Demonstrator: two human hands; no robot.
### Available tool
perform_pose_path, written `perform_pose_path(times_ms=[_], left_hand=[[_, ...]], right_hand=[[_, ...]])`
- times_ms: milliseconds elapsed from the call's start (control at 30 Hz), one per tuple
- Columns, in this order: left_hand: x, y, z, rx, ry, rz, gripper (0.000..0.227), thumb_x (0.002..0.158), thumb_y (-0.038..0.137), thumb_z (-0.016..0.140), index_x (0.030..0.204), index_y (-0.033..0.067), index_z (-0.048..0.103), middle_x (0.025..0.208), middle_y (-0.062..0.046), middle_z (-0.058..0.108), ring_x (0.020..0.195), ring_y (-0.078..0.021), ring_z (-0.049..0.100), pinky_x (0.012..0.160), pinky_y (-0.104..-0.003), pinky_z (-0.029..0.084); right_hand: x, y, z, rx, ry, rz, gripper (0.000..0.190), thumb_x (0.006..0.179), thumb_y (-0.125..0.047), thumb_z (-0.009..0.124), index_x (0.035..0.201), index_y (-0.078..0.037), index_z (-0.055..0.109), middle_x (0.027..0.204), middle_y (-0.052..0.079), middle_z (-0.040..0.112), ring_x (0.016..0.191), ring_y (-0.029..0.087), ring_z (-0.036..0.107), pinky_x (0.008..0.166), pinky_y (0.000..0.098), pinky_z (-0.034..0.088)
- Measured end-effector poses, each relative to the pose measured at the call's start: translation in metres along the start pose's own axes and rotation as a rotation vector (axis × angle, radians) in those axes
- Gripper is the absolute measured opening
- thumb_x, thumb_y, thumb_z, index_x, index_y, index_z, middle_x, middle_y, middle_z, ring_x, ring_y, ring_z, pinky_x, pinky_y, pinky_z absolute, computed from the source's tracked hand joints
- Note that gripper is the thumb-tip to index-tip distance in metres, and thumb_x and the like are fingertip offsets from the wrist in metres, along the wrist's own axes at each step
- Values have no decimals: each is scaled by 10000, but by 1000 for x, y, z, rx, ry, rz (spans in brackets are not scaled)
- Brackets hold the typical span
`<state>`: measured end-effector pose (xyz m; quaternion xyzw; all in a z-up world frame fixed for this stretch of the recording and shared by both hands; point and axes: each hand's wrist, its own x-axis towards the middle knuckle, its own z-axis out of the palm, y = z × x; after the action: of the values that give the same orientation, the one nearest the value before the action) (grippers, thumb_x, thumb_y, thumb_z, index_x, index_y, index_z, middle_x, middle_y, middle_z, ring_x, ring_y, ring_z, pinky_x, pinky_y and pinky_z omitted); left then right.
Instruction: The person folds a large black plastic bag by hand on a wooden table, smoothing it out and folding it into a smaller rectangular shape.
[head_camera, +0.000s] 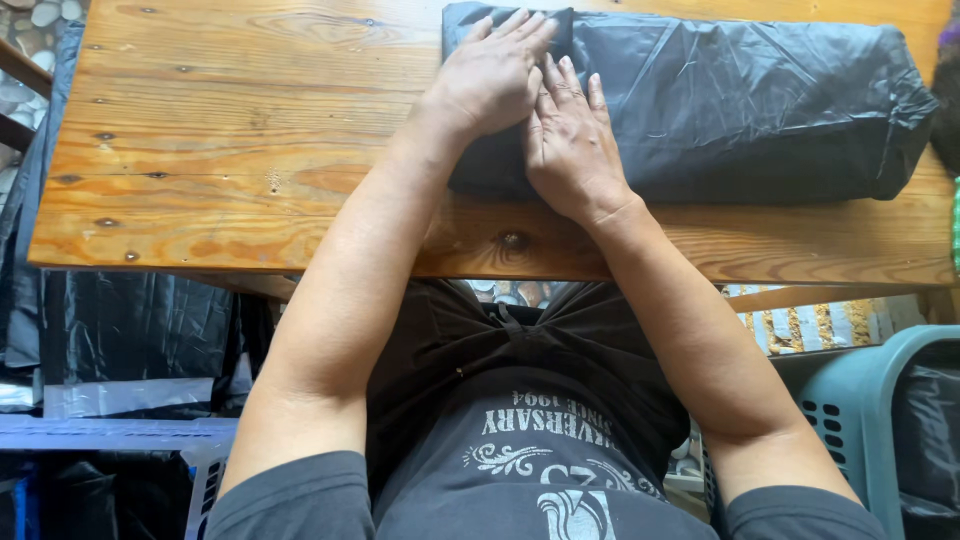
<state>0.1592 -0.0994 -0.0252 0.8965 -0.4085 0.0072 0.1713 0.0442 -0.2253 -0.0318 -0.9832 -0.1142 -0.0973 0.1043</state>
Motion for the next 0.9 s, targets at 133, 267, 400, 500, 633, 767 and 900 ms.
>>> perform_pose_path(times_ms=[133,267,400,500,633,767,900], left_hand=[[2,-7,18,81,95,-7,633,997,326,300,1553,54,435,1608,-88,437,1495,-223,354,1188,-504,212],[-4,-5,12,96,14,-44,642,1021,389,282,1559,77,437,1636,-92,381,1518,-221,297,1209,-494,161],[2,-7,19,101,31,-27,637,1008,393,343,1537,61,471,1619,-117,408,1511,-245,311,1205,-511,167],[1,-4,21,173,143,45,579,1045,364,397,1511,45,524,1617,-170,397,1510,-298,297,1211,-543,164],[-2,3,19,350,441,121,219,884,143,612,1101,130,638,1162,-170,564,1110,-363,533,939,-478,415],[-7,6,20,369,519,113,130,896,263,652,823,187,728,891,-44,655,867,-278,626,739,-437,508],[-32,30,-7,231,207,13,467,1014,403,432,1013,55,744,1088,-160,659,1034,-330,592,879,-494,470]], right_hand=[[-4,9,2,92,35,-1,608,1079,-271,302,1589,59,321,1665,235,304,1565,336,206,1273,511,62],[-18,-11,-45,29,-129,6,647,1087,-350,226,1614,22,281,1690,192,265,1575,289,174,1236,543,-37],[-28,-5,-28,-105,-81,-24,638,1121,-378,223,1628,4,278,1695,180,278,1574,283,208,1238,574,-3],[-28,-11,-31,-125,-4,-15,623,1127,-374,254,1613,9,328,1666,194,348,1552,305,277,1233,580,74],[-28,-17,-60,101,-187,11,646,1099,-406,280,1629,-39,239,1693,225,195,1565,373,163,1244,535,73],[-40,-11,-51,51,-130,-15,687,1113,-485,221,1622,-29,280,1680,218,260,1563,380,160,1256,494,86],[-49,-3,-67,120,-108,-9,674,1111,-472,211,1620,-36,285,1677,188,302,1566,310,218,1245,517,85]])
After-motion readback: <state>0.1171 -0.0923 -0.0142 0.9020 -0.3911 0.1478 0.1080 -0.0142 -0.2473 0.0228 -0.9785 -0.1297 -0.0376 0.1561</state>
